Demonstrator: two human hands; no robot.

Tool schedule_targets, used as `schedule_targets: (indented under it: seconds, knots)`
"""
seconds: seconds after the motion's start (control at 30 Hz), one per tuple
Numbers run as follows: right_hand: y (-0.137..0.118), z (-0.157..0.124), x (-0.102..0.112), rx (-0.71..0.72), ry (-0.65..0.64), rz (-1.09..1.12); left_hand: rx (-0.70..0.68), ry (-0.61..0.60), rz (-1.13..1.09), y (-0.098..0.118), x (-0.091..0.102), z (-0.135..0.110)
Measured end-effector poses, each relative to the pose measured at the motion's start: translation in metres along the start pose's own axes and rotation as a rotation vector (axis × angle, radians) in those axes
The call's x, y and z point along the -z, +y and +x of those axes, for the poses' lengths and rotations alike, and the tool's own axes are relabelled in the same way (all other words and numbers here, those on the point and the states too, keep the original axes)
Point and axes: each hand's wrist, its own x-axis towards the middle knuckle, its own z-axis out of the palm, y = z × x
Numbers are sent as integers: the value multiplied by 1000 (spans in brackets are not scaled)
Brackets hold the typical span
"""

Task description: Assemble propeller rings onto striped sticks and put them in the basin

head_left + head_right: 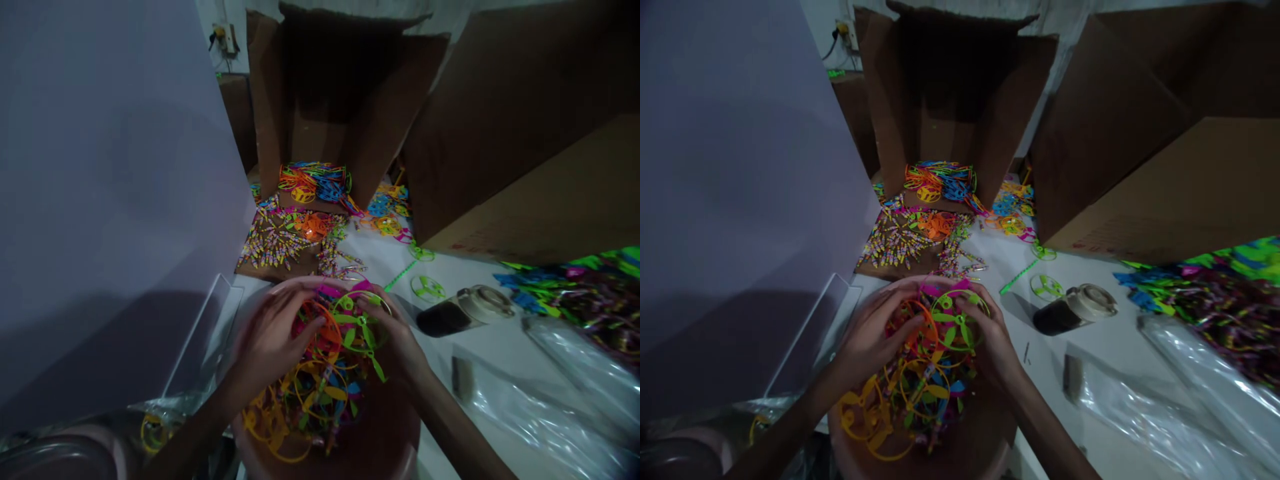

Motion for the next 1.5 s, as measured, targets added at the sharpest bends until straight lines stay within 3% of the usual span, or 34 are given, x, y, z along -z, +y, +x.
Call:
schedule_targets:
  seconds: [0.33,0.47,0.57,0.67,0.73,0.9,1.0,1.13,1.3,1.37,1.5]
  knots:
    - [1,2,5,-110,-82,-141,-49,-99,-35,-9,2,4]
    - [2,7,9,-90,-77,-162,-26,-42,-61,-17,4,-1]
    - [-5,10,16,29,-36,-243,23,10,-141,-24,3,-5]
    - [-17,10,21,222,18,-375,90,-13,-142,-22,1,-9]
    - [-24,8,21,267,39,-399,85,-31,-102,-16,-2,-9]
    - [-27,1,12,116,52,-165,68,18,-131,-10,-8,-3]
    - [-23,-3,9,-13,61,-65,110,112,-342,-18,-12,2]
    - [-18,-7,2,-113,12,-65,226,158,-718,-22,-13,3]
    - [-8,-11,-7,-165,-81,-69,406,189,-777,-11,-5,-4]
    - [-5,-12,-9,-165,-79,-98,359,187,-677,-4,1,-5]
    - [-3,-15,-12,-178,-81,-134,127,107,-474,4,12,-6]
